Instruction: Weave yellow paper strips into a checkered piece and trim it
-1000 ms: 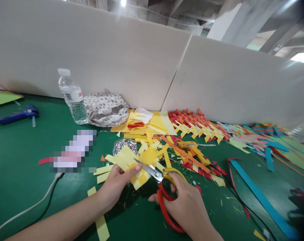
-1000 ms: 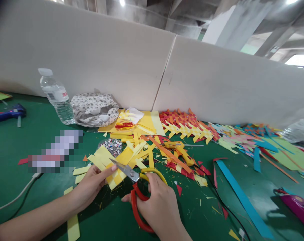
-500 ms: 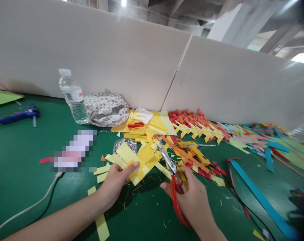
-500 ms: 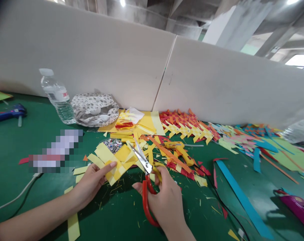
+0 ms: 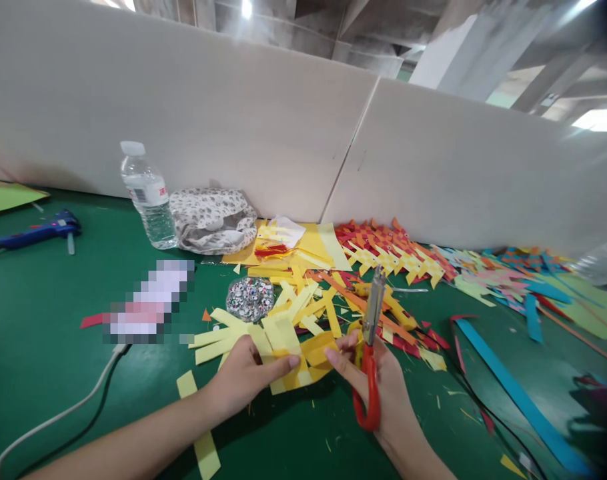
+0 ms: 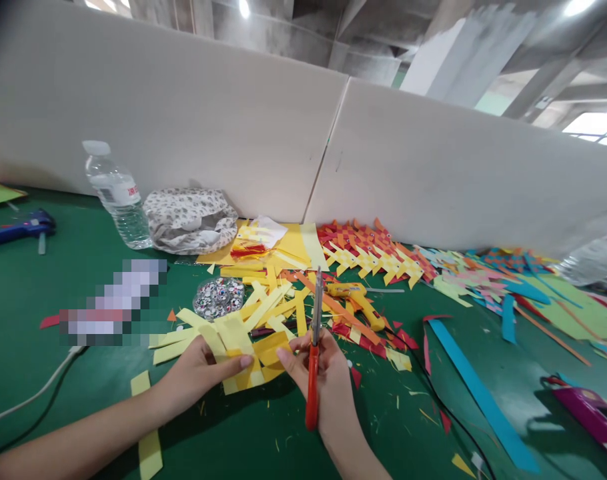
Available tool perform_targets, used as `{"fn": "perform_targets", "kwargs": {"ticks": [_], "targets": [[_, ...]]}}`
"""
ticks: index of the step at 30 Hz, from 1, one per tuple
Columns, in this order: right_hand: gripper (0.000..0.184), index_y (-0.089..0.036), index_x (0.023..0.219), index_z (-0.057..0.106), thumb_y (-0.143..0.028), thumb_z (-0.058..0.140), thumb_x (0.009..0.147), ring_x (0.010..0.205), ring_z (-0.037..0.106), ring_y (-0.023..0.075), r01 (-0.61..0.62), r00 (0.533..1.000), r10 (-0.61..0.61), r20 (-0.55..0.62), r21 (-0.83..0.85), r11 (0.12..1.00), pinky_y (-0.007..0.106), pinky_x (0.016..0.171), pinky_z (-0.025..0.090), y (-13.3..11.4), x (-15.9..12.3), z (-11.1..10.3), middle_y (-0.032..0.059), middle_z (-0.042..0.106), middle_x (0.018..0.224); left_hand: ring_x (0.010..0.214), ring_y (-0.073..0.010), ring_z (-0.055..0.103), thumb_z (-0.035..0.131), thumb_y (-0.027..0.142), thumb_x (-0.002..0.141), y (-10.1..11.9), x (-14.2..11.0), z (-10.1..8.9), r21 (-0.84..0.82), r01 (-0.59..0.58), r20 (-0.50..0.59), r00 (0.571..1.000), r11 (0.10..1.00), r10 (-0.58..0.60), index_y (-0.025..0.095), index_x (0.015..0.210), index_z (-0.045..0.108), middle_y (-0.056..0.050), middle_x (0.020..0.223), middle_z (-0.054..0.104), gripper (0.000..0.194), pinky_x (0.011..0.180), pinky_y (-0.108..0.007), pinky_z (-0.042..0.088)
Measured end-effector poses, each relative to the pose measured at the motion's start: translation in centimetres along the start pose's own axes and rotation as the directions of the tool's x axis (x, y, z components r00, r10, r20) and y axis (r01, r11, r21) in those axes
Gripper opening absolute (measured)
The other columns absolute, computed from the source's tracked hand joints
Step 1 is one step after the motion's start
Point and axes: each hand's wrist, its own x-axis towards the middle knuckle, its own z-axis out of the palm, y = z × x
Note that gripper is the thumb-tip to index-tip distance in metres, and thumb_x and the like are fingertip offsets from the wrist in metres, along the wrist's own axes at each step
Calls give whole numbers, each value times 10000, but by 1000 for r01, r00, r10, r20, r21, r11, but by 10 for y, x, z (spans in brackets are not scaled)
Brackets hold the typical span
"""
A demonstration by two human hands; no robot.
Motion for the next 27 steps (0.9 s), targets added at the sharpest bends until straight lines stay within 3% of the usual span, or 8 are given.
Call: {"fn": "perform_targets", "kwargs": {"ticks": [12, 19, 23, 27], "targets": [[404, -211, 753, 486, -225, 811, 514, 530, 505, 75, -29, 999, 33, -30, 122, 992, 196, 517, 456, 4, 0, -1, -60, 545, 698, 882, -244, 661, 682, 321, 714, 0, 0, -2, 24, 69, 36, 997, 997, -70, 188, 978, 689, -59, 949, 723, 295, 753, -303, 519], [338, -209, 760, 510, -228, 788, 570, 714, 558, 96, 71, 971, -13, -240, 234, 970, 188, 670, 482, -3, 7, -17, -52, 534, 741, 754, -206, 670, 710, 331, 678, 7, -1, -4, 0, 136, -128, 983, 991, -135, 163, 859, 708, -38, 807, 737, 246, 632, -243, 512], [346, -208, 828, 517, -295, 762, 600, 725, 570, 115, 97, 934, -73, -351, 50, 994, 221, 669, 488, -5, 15, -25, -27, 558, 810, 703, -185, 659, 703, 362, 684, 6, 0, -5, -110, 143, -169, 972, 984, -161, 150, 820, 699, -48, 797, 728, 252, 634, -253, 508], [352, -203, 898, 507, -369, 694, 650, 718, 597, 165, 114, 931, -186, -313, -235, 965, 285, 630, 501, -1, 15, -28, 20, 579, 848, 600, -147, 627, 768, 354, 604, 2, 2, -8, -177, 152, -322, 925, 972, -203, 166, 787, 670, -14, 683, 703, 279, 542, -224, 480]]}}
